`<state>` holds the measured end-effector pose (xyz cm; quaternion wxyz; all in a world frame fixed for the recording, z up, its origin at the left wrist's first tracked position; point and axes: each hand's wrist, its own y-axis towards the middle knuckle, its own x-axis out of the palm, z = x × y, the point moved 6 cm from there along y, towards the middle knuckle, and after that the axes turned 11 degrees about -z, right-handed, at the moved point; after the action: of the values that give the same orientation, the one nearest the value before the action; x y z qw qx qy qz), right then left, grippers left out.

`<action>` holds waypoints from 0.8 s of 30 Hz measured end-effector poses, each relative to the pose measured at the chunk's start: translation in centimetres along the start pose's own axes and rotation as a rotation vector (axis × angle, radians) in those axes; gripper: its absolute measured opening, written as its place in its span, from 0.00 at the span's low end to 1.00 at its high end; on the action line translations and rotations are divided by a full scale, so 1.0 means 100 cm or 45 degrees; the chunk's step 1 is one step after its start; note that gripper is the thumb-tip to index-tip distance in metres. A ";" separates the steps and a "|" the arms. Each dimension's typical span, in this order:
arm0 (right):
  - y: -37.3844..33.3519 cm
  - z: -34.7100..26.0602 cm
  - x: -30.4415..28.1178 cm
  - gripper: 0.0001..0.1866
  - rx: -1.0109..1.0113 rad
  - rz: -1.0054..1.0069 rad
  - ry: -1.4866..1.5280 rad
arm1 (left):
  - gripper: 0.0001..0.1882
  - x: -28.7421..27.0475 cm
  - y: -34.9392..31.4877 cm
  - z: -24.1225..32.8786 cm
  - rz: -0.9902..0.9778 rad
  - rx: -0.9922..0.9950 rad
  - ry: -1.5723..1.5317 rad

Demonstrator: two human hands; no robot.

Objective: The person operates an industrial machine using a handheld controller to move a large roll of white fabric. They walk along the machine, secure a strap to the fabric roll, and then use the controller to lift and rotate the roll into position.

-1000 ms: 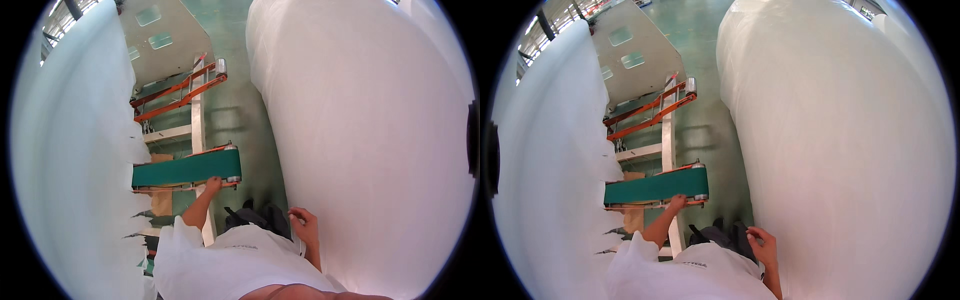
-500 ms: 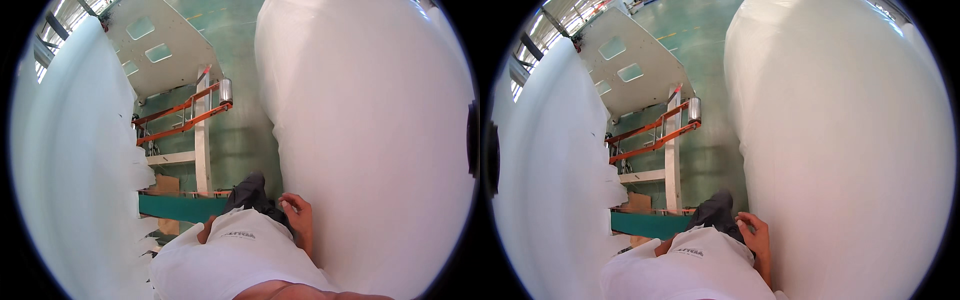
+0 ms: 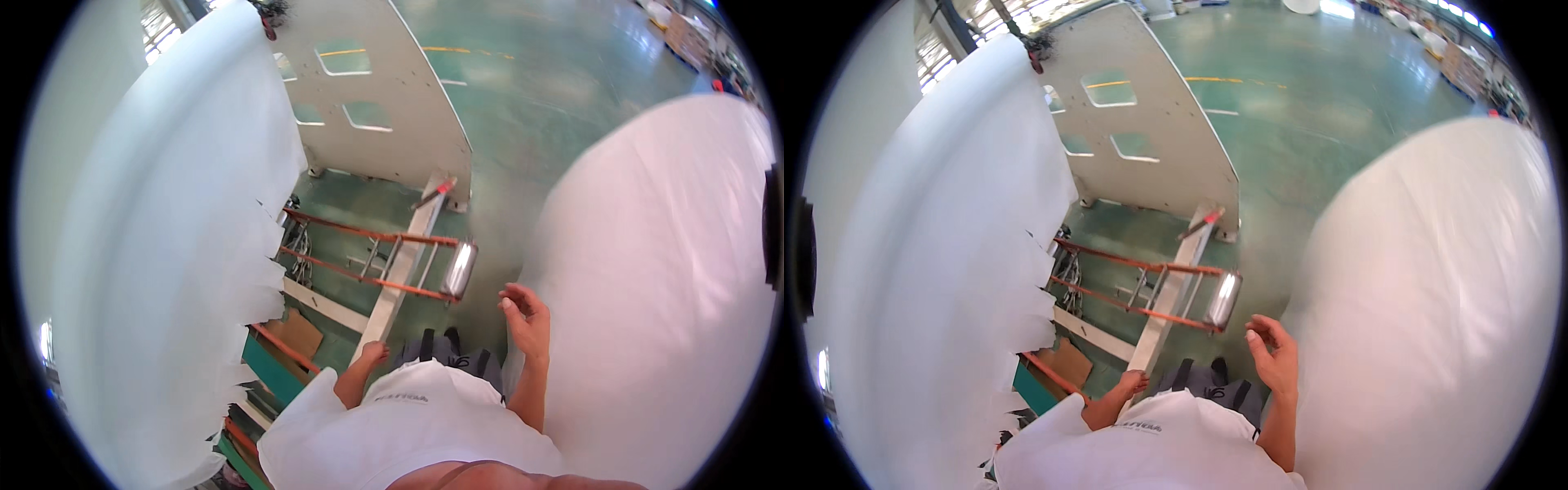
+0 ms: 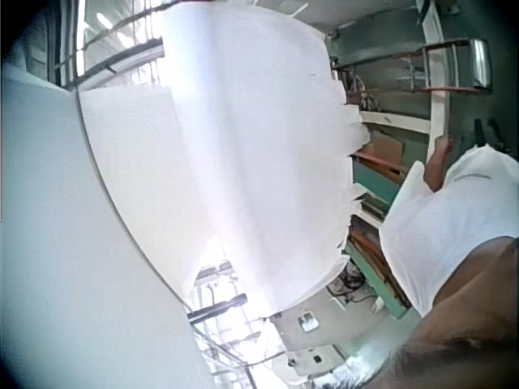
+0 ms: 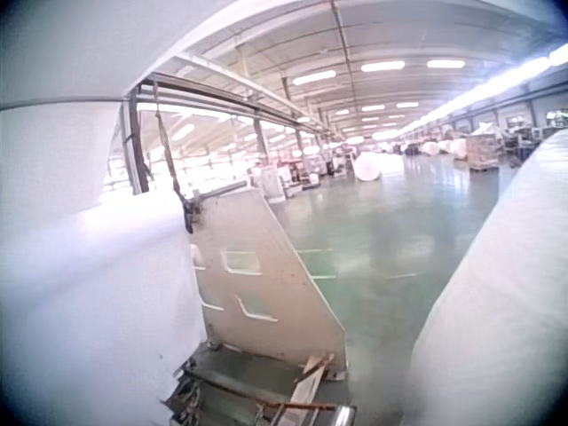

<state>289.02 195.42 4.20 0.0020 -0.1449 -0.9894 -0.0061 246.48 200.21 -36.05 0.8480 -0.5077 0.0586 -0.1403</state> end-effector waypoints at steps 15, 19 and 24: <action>0.609 0.068 -0.063 0.15 -0.259 -0.749 -0.384 | 0.16 0.180 0.173 0.379 0.461 0.544 -0.705; 0.721 0.126 -0.145 0.16 -0.056 -0.673 -0.414 | 0.16 0.216 0.226 0.416 0.591 0.351 -0.563; 0.816 0.146 -0.174 0.16 -0.047 -0.772 -0.371 | 0.13 0.215 0.272 0.479 0.780 0.359 -0.685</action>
<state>329.07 268.81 -9.55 -0.1439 0.1568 -0.9771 -0.0036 283.43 246.41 -36.09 0.8967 -0.3644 -0.0363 0.2487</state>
